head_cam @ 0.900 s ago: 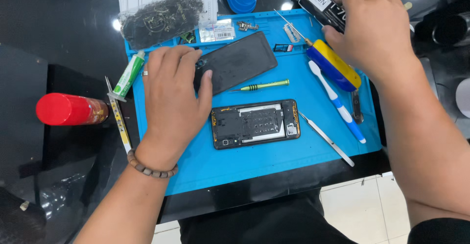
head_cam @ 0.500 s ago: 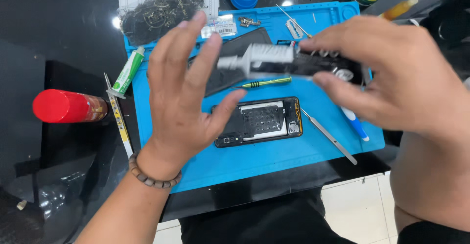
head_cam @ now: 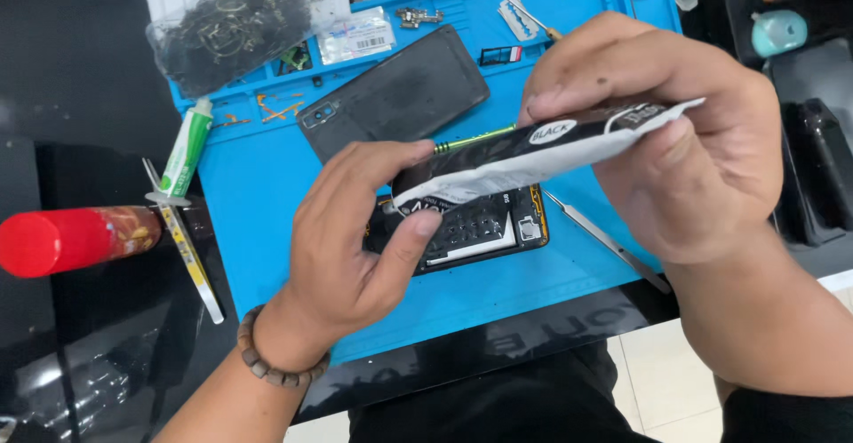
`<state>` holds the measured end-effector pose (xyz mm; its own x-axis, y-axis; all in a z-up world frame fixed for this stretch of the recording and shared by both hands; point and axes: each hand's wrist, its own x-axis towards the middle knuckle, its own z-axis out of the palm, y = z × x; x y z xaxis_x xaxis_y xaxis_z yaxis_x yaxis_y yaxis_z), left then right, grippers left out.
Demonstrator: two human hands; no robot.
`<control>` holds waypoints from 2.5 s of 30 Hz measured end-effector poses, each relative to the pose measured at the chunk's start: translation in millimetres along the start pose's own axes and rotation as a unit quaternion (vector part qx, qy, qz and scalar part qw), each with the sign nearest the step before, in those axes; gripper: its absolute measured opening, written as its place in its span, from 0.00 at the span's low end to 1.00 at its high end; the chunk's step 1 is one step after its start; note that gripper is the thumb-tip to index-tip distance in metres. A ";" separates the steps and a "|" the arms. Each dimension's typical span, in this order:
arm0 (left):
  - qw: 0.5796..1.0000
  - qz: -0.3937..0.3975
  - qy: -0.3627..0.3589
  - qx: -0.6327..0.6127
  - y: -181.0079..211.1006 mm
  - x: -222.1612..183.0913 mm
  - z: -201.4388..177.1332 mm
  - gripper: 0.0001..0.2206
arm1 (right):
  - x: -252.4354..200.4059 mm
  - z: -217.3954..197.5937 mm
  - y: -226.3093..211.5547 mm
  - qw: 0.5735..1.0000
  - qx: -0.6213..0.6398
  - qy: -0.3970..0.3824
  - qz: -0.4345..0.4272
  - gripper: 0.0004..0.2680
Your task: The person applies adhesive from a tube onto the internal frame of a disassembled smartphone. They then place the back cover onto the phone, press it down to secure it, and flip the device over to show the front screen.
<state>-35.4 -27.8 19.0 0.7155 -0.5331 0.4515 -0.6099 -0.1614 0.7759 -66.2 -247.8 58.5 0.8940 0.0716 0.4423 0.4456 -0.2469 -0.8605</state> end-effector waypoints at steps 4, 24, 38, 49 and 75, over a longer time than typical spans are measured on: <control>0.998 -0.036 -0.047 -0.011 4.2 2.6 5.5 0.21 | -5.4 9.1 6.1 0.997 -0.005 0.078 -0.022 0.18; 0.992 -0.025 -0.094 -0.079 2.0 1.8 6.5 0.22 | -5.4 16.6 7.4 0.929 0.343 -0.027 0.135 0.10; 0.989 0.012 -0.042 -0.139 4.4 0.1 -1.6 0.10 | -18.8 4.1 18.9 0.948 0.307 0.016 0.084 0.04; 0.967 -0.053 0.073 -0.237 6.4 -7.7 -32.0 0.14 | 11.3 21.2 0.4 0.971 0.223 -0.037 0.077 0.08; 0.969 -0.089 0.038 -0.227 11.1 0.7 -29.1 0.12 | 30.8 18.9 6.0 0.959 0.283 -0.018 0.022 0.10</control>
<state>-31.8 -5.8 40.7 0.8290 -0.4646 0.3113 -0.2748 0.1463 0.9503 -35.1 -228.8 62.1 0.9093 0.1098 0.4015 0.3517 0.3133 -0.8822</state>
